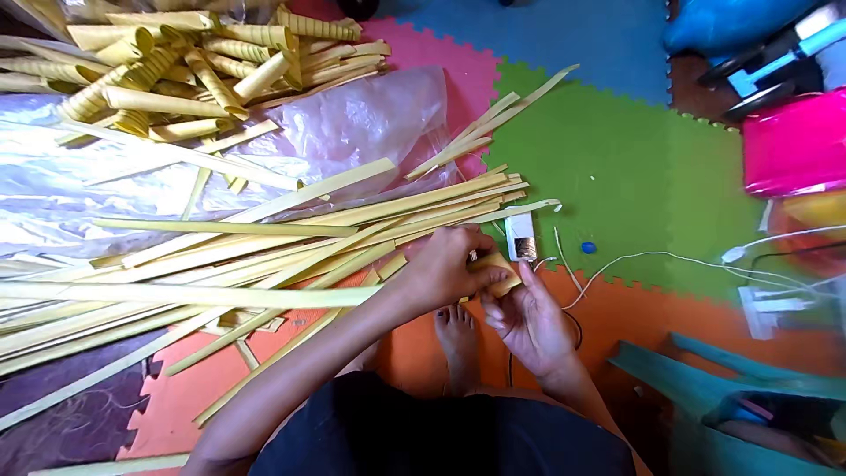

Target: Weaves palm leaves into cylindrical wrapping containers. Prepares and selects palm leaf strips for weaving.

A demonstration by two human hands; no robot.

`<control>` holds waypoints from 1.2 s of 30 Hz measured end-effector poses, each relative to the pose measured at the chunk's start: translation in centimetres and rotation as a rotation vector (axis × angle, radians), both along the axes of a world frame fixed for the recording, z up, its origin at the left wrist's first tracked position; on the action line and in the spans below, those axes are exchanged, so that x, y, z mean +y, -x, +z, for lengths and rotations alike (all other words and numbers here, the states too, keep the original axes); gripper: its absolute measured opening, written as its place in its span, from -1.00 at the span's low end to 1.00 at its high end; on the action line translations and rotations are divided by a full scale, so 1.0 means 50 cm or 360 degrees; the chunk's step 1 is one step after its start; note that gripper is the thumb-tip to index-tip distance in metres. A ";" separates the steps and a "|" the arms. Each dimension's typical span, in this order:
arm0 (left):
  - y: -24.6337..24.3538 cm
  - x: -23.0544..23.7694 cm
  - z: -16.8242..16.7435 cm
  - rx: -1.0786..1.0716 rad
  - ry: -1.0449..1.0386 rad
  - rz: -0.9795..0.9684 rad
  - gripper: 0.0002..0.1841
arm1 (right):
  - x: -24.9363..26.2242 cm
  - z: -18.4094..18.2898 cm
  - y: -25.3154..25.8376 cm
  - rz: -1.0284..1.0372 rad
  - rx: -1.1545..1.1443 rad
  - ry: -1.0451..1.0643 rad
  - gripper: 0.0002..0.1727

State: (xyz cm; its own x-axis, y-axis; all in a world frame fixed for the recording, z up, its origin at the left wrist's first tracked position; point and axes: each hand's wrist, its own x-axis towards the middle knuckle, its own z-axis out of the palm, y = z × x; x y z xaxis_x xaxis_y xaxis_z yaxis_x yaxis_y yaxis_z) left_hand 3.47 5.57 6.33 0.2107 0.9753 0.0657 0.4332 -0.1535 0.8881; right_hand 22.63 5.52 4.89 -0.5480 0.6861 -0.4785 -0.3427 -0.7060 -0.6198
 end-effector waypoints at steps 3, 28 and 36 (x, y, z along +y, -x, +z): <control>0.006 0.001 0.003 -0.0068 0.0097 -0.0108 -0.82 | -0.005 0.002 0.006 -0.0118 -0.0261 -0.0173 -0.52; 0.029 -0.003 0.033 -0.0347 0.0263 -0.0163 -0.85 | 0.012 0.026 -0.015 0.0160 0.0205 0.0186 -0.63; 0.035 -0.003 0.029 -0.0472 0.0318 -0.0139 -0.88 | 0.003 -0.016 -0.005 0.0007 -0.0444 -0.0933 -0.65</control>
State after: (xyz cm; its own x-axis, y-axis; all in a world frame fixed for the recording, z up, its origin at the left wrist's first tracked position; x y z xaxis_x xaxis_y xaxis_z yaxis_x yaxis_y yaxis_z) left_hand 1.72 5.41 7.78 0.2940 0.9543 -0.0534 0.1452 0.0106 0.9893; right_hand 22.89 5.66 4.11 -0.4606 0.8748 -0.1502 -0.1108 -0.2245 -0.9682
